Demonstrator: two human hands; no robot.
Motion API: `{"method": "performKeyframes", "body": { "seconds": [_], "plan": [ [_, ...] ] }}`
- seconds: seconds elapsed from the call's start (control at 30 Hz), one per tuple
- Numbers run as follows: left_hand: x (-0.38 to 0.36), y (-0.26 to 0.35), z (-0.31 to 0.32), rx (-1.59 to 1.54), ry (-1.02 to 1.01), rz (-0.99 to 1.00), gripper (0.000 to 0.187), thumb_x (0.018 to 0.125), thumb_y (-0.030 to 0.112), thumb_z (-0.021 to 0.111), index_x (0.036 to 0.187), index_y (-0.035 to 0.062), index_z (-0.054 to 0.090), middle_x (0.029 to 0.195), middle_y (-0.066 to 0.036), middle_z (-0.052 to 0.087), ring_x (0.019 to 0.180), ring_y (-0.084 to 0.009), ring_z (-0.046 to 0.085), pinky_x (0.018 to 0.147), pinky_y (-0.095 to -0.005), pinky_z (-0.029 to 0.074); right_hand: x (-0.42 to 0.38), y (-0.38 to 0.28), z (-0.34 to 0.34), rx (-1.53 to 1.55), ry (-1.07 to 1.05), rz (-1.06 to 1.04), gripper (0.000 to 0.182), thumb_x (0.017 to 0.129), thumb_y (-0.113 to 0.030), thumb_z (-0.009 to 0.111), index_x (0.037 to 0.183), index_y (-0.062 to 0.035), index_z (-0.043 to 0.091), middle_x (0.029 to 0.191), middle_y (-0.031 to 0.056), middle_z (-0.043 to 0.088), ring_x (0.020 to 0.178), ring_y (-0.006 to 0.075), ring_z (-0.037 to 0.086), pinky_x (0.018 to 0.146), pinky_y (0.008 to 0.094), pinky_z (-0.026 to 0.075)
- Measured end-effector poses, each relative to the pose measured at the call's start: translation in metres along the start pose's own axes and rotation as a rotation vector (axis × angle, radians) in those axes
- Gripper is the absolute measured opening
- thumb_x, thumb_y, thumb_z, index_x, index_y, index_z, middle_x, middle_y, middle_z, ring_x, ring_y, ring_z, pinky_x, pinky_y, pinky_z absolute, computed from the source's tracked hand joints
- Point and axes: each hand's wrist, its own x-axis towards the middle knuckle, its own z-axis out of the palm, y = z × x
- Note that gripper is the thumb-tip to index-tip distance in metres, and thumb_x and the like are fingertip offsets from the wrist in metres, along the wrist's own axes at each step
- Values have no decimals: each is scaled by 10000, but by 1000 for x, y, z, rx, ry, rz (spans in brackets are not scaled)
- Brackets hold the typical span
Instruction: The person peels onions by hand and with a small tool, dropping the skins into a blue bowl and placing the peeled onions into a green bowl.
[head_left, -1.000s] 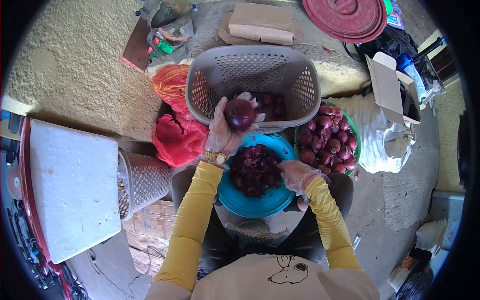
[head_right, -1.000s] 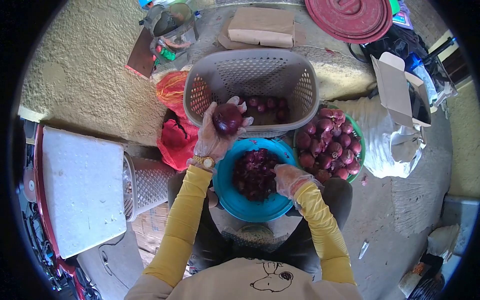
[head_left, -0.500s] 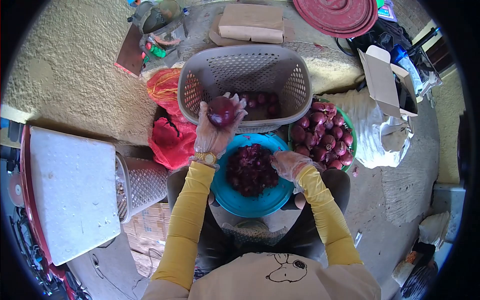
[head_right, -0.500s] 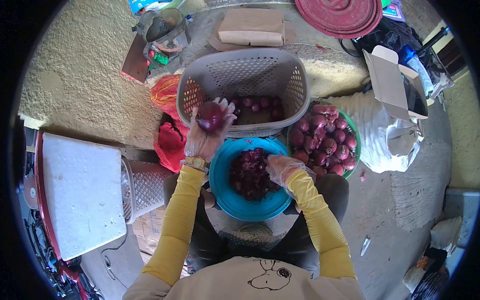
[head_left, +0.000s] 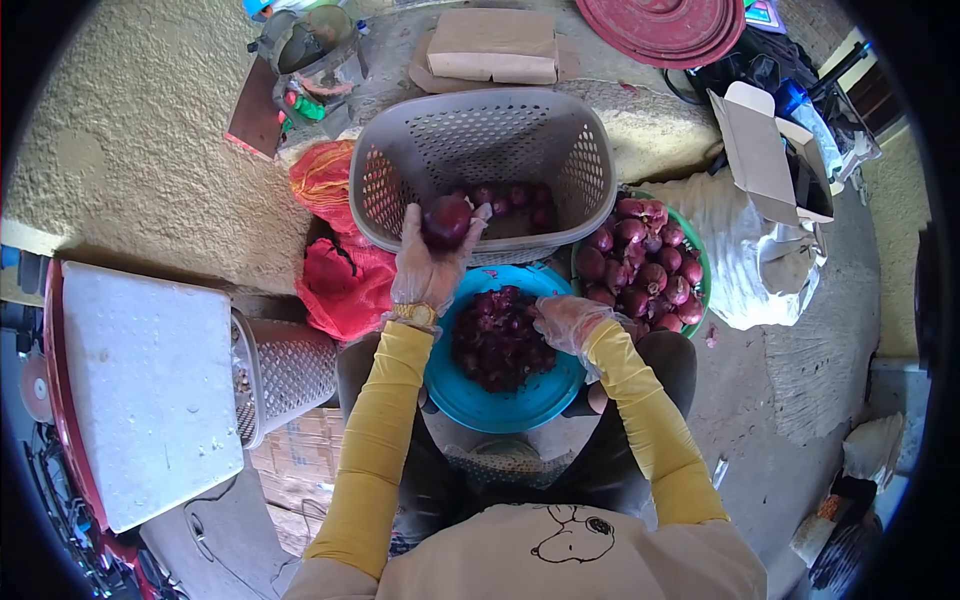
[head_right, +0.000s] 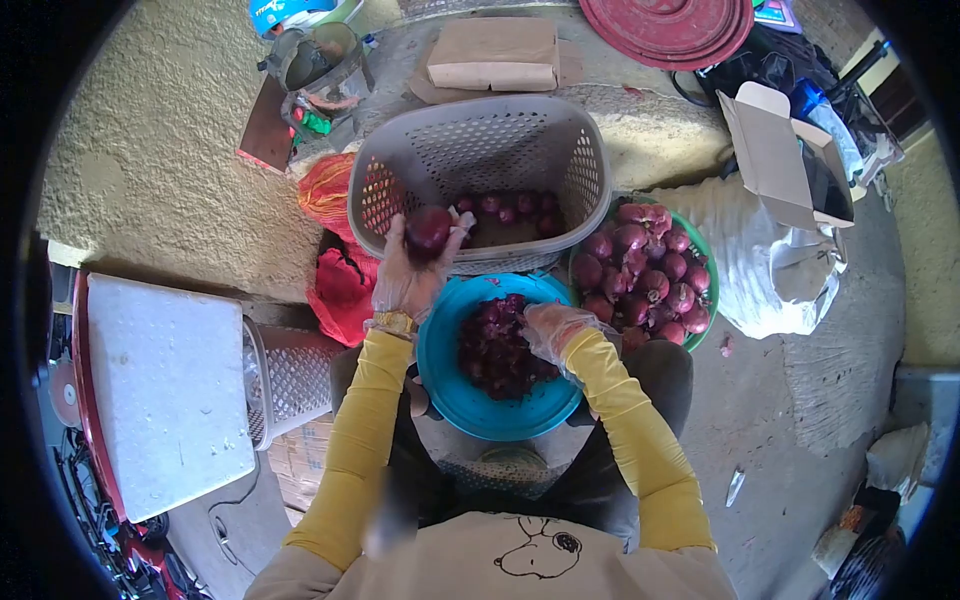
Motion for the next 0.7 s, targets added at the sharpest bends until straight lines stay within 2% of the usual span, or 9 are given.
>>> {"method": "performKeyframes", "body": {
  "seconds": [0.03,0.07,0.13,0.23,0.33,0.47,0.53,0.6,0.7],
  "plan": [
    [5,-3,-3,40,74,29,562,1073,381,590,1439,-26,462,1400,-254,561,1271,-437,565,1113,-563,524,2,1,1,-45,-65,43,197,1019,-198,609,1165,-82,673,1175,121,733,1097,279,715,907,357,574],
    [8,-5,-10,39,74,26,562,1073,381,590,1439,-26,462,1400,-254,561,1271,-437,565,1113,-563,524,4,4,7,-45,-66,46,197,1019,-198,609,1165,-82,673,1175,121,733,1097,279,715,907,357,574],
    [15,-7,-27,272,-62,79,524,1082,199,555,1454,-105,345,1490,-326,434,1374,-549,453,1118,-585,517,10,15,23,11,52,-13,195,1016,-213,610,1108,-60,688,1052,157,746,997,331,735,849,416,584],
    [23,-9,-38,353,-198,99,541,1072,188,568,1450,-107,318,1502,-328,393,1349,-565,464,1145,-597,487,17,26,35,6,43,-82,215,1005,-238,624,1061,-44,698,1020,184,742,971,363,734,844,439,586],
    [25,-1,-41,201,43,72,502,1061,168,581,1415,-113,362,1433,-320,466,1328,-532,495,1160,-601,465,18,26,36,-60,42,-79,233,1006,-251,609,1061,-49,711,1037,178,746,999,361,733,867,453,584],
    [18,1,-39,282,59,94,407,1052,154,593,1349,-96,473,1374,-294,536,1313,-491,525,1128,-564,497,-10,16,-15,-47,-55,0,303,996,-305,603,1096,-39,709,1027,196,739,1005,380,727,894,465,578],
    [11,2,-29,289,-36,9,256,1035,178,631,1177,-36,625,1200,-205,665,1164,-389,643,1015,-456,582,-29,34,-41,164,17,135,413,972,-386,621,1117,-6,694,997,241,716,926,410,713,841,485,560],
    [9,2,-24,305,-25,18,257,1032,183,636,1175,-30,639,1177,-194,677,1134,-376,655,987,-445,590,-43,80,-52,119,377,50,449,964,-395,633,1166,1,691,1046,237,720,980,393,706,880,475,552],
    [11,3,-25,317,-25,12,268,1029,192,644,1187,-24,653,1144,-175,696,1086,-353,673,945,-431,599,-63,146,-54,410,673,230,437,932,-313,704,1246,-10,676,1111,173,744,1030,313,714,924,431,542]
  ]
}}
